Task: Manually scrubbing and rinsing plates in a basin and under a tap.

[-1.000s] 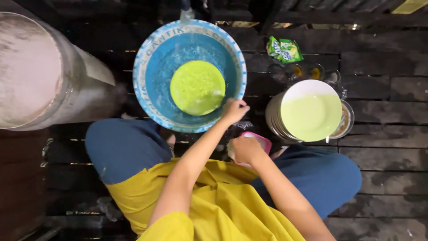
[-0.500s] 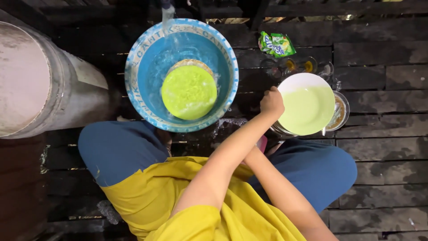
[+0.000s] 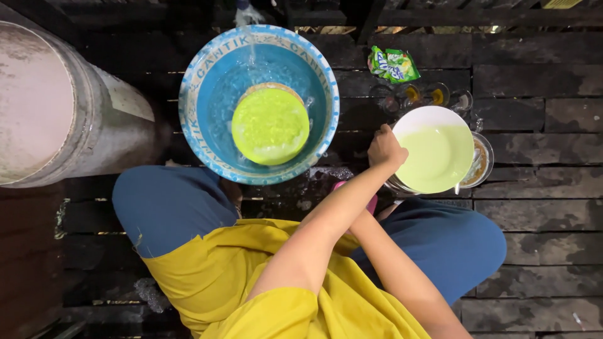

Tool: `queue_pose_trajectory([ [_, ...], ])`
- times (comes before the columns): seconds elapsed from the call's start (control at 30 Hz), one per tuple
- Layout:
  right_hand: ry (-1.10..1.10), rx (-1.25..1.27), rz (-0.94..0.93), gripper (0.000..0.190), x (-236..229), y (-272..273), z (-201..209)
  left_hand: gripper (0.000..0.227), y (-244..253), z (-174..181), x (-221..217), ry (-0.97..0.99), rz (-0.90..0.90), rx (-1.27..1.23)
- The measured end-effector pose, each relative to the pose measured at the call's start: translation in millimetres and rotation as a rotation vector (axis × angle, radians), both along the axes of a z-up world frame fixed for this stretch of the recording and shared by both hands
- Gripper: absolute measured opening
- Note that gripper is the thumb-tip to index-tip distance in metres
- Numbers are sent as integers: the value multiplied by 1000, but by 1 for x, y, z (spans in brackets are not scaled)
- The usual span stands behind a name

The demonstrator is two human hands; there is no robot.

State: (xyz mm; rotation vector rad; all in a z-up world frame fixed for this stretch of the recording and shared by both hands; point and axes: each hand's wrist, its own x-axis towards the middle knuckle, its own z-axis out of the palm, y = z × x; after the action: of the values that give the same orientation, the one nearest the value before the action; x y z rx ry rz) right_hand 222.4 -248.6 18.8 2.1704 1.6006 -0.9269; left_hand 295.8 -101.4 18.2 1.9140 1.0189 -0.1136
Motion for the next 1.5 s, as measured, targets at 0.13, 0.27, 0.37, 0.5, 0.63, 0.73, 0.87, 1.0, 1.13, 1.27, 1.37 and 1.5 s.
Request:
queue_pose_trajectory([
  [0.13,-1,-16,-8,38,3,-35,6,47,-6,-2,-2,-14,25,11],
  [0.27,1,-22,-9,39,2,-48,5,39,-5,22,-12,-42,12,31],
  [0.37,-1,-27,-13,40,1,-49,1,43,5,53,-24,-37,-15,44],
  [0.5,-3,-26,-12,42,-38,61,-17,46,8,58,-24,-69,10,6],
  [0.63,-6,-20,-5,43,-41,100,-27,37,-1,57,-18,-203,35,-133],
  [0.73,-18,-10,-12,44,-36,109,-25,29,-9,23,5,-292,54,-167],
  [0.87,-24,-12,-38,46,-37,105,-28,18,0,37,10,-394,-54,-19],
  [1.0,-34,4,-38,47,-37,110,-36,26,26,44,-11,-750,-184,187],
  [1.13,-57,21,-33,49,-26,109,-56,31,65,69,-63,-1040,-167,708],
  [1.27,459,297,-221,49,-22,120,64,47,115,69,-144,-1049,420,37],
  [1.37,640,507,-399,44,-37,116,161,58,129,49,-208,-736,732,-119],
  [1.5,553,897,-455,48,-30,123,104,49,116,61,-265,-665,920,-441],
])
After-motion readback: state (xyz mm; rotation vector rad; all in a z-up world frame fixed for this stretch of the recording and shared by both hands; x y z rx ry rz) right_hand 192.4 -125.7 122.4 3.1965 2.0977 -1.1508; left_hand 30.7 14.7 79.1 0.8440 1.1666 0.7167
